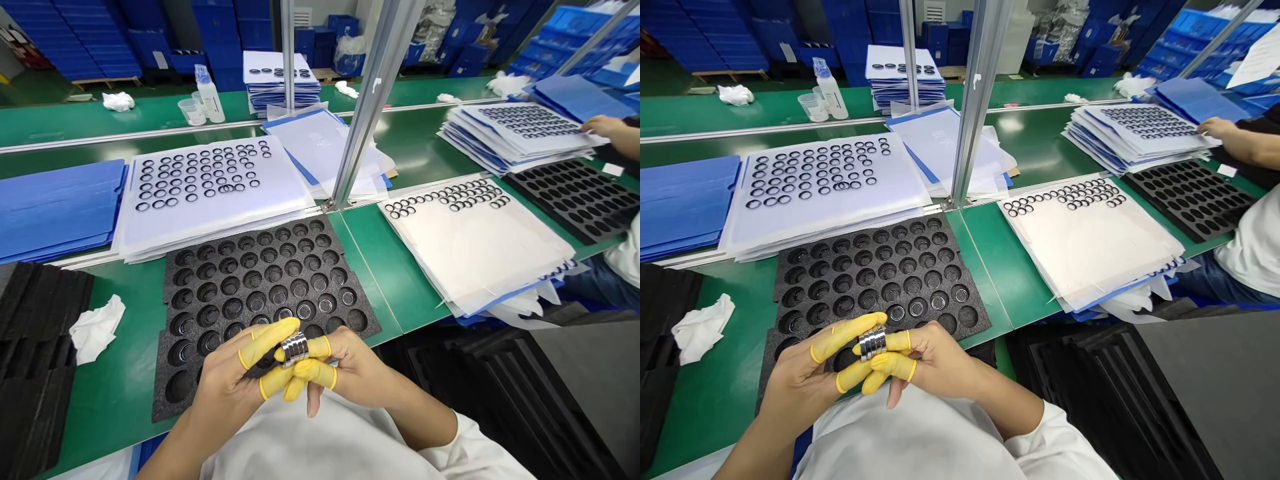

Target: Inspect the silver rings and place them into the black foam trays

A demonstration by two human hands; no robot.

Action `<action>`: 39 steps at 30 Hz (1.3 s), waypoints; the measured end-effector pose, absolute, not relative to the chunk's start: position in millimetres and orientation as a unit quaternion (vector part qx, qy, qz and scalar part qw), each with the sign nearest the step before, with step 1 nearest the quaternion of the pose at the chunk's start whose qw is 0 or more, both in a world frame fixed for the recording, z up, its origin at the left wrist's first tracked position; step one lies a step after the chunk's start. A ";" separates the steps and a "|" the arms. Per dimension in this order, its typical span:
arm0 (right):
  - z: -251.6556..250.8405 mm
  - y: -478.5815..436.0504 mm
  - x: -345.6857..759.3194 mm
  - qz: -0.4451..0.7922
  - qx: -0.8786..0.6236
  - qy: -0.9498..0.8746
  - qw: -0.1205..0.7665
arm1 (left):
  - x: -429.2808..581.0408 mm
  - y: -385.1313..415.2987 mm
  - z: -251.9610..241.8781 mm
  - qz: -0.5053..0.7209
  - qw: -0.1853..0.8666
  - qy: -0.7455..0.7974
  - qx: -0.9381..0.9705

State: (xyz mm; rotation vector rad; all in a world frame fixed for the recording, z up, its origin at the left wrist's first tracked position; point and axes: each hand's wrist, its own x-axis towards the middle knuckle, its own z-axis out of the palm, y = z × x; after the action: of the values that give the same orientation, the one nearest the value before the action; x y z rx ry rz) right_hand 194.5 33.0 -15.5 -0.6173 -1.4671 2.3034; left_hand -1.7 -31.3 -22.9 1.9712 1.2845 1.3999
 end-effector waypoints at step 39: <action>-22.5 38.2 184.3 0.921 -0.239 -0.289 0.100 | -0.1 -27.9 -14.5 0.449 0.196 0.518 0.701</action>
State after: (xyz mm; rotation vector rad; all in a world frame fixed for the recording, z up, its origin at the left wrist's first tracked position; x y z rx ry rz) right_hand 184.3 38.2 -22.5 -0.7070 -0.8558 2.7239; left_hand -0.1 -27.9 -14.5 1.9646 1.4513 1.2571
